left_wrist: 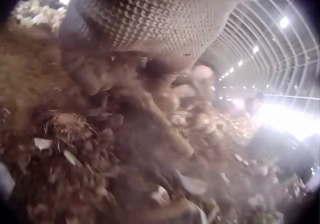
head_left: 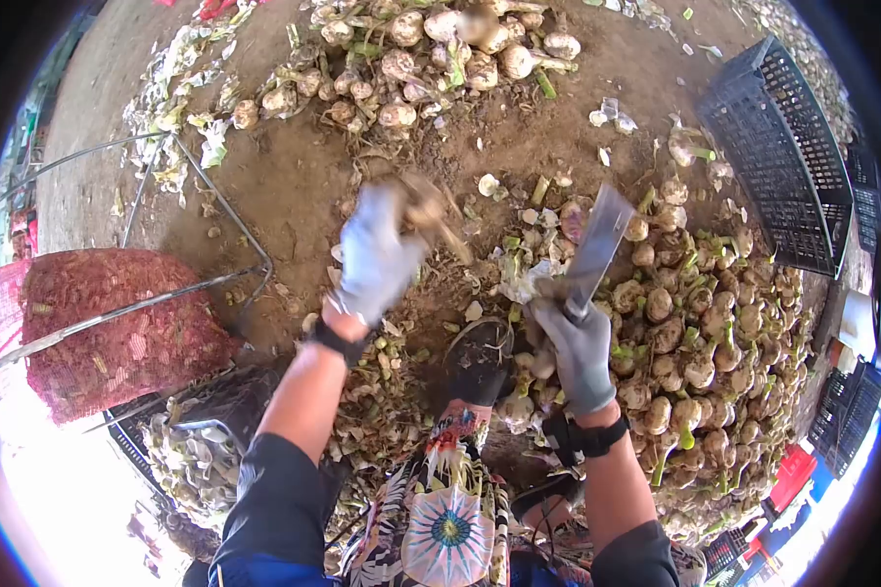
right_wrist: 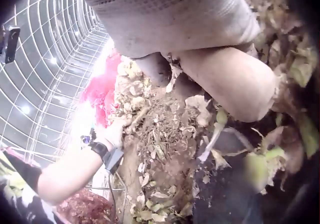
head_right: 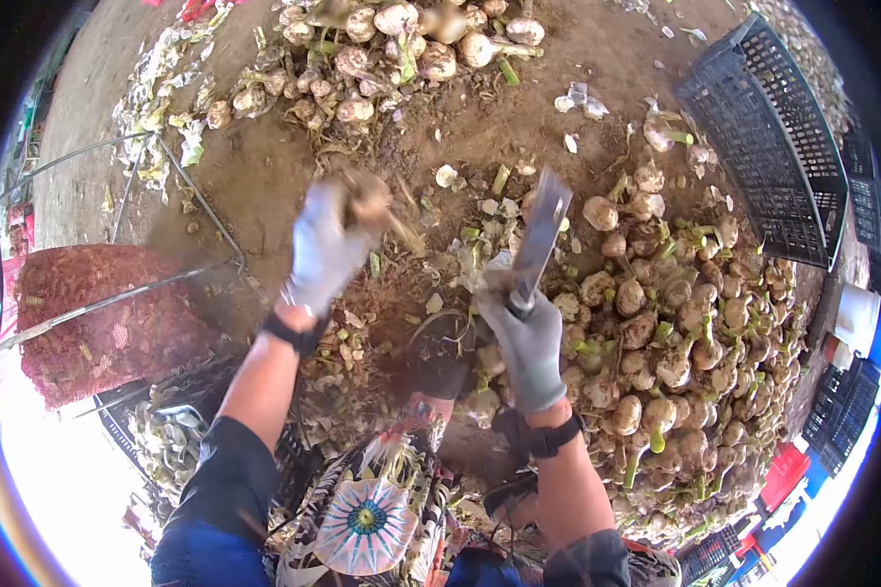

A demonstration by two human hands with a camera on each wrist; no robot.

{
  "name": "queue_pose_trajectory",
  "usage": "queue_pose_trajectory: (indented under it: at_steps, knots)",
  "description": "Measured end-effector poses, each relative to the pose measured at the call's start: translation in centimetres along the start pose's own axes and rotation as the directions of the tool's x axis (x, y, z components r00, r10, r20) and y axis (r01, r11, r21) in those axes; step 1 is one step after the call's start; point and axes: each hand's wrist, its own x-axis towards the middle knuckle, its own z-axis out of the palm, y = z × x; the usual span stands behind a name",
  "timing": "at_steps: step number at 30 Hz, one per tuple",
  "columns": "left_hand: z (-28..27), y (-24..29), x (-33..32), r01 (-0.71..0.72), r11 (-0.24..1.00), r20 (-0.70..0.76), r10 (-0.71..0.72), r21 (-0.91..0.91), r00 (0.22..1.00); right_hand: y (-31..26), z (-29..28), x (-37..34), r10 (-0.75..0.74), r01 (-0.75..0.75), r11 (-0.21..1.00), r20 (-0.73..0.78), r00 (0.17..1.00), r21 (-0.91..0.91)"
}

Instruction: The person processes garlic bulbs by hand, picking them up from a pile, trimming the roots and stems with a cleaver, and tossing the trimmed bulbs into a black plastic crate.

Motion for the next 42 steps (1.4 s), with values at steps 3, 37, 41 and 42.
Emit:
queue_pose_trajectory:
  at_steps: [3, 37, 41, 42]
  knots:
    - [0.6, 5.3, -5.4, -0.154, 0.971, 0.177, 0.187, -0.185, 0.966, -1.1, 1.8, 1.0, -0.077, 0.061, 0.992, 0.145, 0.986, 0.111]
    - [-0.9, 6.7, -9.3, 0.34, 0.742, 0.43, -0.077, -0.578, 0.899, -1.1, 0.4, -2.5, -0.562, 0.571, 0.314, 0.336, 0.756, -0.759]
    - [-1.1, 5.4, -9.6, 0.262, 0.779, 0.464, 0.042, -0.569, 0.885, -1.8, 1.2, -4.1, -0.455, 0.612, 0.103, 0.51, 0.73, -0.784]
    - [-0.1, 3.9, -10.5, 0.343, 0.706, 0.5, 0.018, -0.619, 0.866, -1.8, 1.2, -4.0, -0.431, 0.607, 0.114, 0.512, 0.743, -0.786]
